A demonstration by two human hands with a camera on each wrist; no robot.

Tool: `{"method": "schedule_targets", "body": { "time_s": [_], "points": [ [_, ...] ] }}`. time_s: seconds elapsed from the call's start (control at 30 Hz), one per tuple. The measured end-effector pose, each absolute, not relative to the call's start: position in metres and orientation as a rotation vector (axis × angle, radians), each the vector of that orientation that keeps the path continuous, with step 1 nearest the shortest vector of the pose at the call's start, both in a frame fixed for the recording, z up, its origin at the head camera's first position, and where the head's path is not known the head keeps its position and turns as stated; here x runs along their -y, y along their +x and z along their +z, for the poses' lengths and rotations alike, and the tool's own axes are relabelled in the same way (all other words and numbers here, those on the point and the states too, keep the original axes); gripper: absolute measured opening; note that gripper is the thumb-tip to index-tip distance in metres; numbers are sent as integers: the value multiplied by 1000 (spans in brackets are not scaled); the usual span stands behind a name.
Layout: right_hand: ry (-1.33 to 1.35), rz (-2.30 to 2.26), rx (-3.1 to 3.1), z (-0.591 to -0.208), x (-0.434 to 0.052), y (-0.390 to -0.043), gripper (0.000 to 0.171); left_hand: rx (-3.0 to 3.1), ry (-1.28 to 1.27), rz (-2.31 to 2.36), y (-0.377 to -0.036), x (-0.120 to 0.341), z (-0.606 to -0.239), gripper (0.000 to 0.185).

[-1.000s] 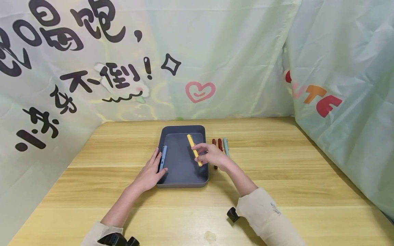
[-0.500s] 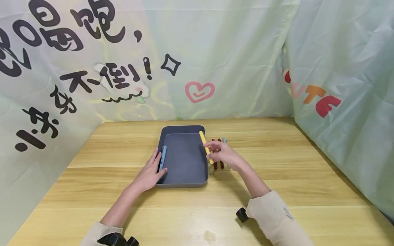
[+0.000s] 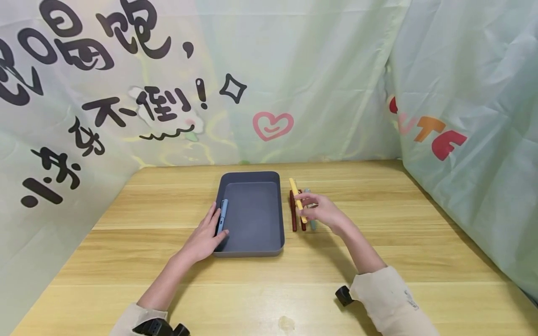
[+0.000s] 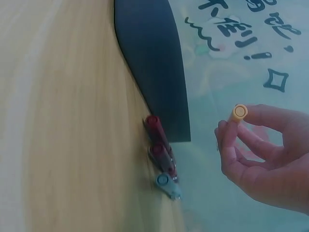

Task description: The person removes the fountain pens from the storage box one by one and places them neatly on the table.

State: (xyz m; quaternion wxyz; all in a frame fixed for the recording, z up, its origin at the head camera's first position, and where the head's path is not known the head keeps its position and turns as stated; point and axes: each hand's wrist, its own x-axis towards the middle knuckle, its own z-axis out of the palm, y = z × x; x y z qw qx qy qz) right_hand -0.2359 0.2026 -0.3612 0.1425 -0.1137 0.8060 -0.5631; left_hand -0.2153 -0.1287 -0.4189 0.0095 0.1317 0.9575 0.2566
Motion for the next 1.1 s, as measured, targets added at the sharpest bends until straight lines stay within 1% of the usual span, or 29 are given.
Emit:
{"method": "schedule_targets", "body": {
  "time_s": [0.37,0.53,0.9,1.1],
  "points": [
    [-283,-1619,-2392,-366,-227,-232,52,-2981,392,798,-216,128,-419,70],
    [-257,-1608,-2420,-369,-236,-231,55,-2979,394,803,-216,128,-419,70],
    [-216,-1649,-2410,-375,-244,-228,51,-2981,403,789,-217,129,-420,70],
    [-204,-1667,-2399,-380,-247,-229,51,-2984,401,783,-218,129,-422,71]
  ]
}}
